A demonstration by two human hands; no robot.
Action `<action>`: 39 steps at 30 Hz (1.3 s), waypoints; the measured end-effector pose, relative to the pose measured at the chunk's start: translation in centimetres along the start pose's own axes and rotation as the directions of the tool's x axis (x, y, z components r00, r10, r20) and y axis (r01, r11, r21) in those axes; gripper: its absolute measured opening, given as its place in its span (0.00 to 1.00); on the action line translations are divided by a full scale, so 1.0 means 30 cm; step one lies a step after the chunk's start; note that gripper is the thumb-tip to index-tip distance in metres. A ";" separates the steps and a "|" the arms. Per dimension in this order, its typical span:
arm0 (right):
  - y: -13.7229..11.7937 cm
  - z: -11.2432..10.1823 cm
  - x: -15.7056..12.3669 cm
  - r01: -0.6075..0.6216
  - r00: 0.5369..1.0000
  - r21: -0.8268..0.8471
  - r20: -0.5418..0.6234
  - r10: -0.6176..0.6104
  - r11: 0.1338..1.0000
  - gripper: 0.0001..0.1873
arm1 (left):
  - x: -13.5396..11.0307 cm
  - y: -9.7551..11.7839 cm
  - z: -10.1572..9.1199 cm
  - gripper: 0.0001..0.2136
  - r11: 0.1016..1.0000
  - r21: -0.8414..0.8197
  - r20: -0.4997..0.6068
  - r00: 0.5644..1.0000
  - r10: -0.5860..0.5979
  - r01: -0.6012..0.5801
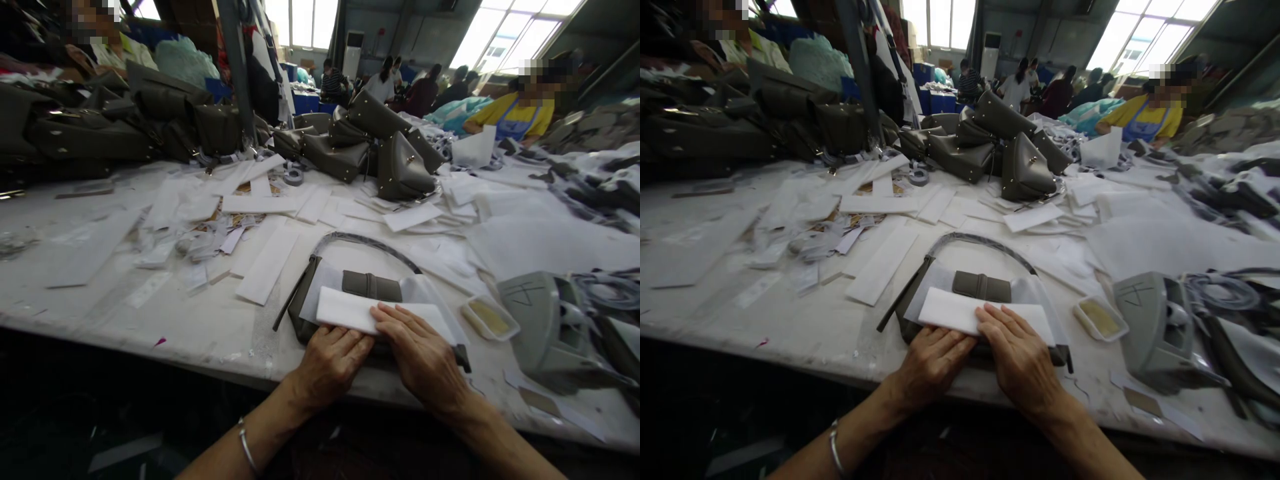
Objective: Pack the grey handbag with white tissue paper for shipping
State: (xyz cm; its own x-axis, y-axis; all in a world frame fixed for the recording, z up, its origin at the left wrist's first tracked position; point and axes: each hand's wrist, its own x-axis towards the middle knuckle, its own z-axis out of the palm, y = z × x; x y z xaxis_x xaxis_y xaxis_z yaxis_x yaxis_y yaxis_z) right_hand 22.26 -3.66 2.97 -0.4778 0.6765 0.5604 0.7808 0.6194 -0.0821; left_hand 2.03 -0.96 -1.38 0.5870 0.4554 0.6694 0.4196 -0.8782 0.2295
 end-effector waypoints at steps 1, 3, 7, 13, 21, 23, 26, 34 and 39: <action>-0.006 0.005 -0.001 0.006 1.000 -0.001 -0.025 -0.006 1.000 0.18 | -0.001 0.000 0.001 0.13 1.000 0.002 0.007 1.000 -0.003 0.003; -0.023 0.010 0.003 -0.006 0.999 -0.020 -0.050 0.005 1.000 0.18 | 0.000 0.001 0.001 0.14 1.000 -0.001 0.018 1.000 -0.009 0.009; -0.063 0.008 0.032 -0.078 0.997 -0.089 -0.008 0.078 0.993 0.16 | 0.018 0.005 -0.007 0.14 1.000 -0.023 0.025 1.000 -0.012 0.013; -0.050 0.015 0.037 -0.096 0.995 -0.010 0.012 0.096 0.995 0.18 | 0.021 0.003 -0.021 0.10 0.993 -0.114 -0.047 0.999 0.000 -0.005; -0.028 0.008 0.011 -0.107 0.991 0.110 0.096 0.097 0.988 0.15 | 0.078 0.043 -0.115 0.12 0.981 -0.184 -0.104 0.994 0.036 -0.055; -0.041 0.013 0.010 -0.128 0.989 0.125 0.087 0.118 0.984 0.15 | 0.118 0.033 -0.114 0.14 0.992 -0.119 -0.046 0.998 0.045 -0.050; -0.053 0.004 0.015 -0.176 0.983 0.185 0.092 0.161 0.967 0.16 | 0.144 -0.015 -0.061 0.17 0.999 0.016 0.104 0.994 0.028 -0.029; 0.033 -0.112 0.107 -0.454 0.890 0.401 0.177 0.419 0.796 0.09 | 0.092 -0.054 0.026 0.20 0.988 0.149 0.220 0.976 0.001 -0.035; 0.094 -0.013 0.111 -0.297 0.934 0.071 0.229 0.274 0.952 0.17 | 0.093 -0.042 0.019 0.20 0.984 0.175 0.171 0.985 0.003 -0.033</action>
State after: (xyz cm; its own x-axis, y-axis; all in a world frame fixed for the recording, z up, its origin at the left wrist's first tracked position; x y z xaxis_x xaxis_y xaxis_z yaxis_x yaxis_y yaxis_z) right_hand 23.03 0.18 4.94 -0.3242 0.8929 0.3124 0.8569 0.4171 -0.3028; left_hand 3.53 1.49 -0.21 0.6980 0.4714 0.5391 0.5145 -0.8537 0.0803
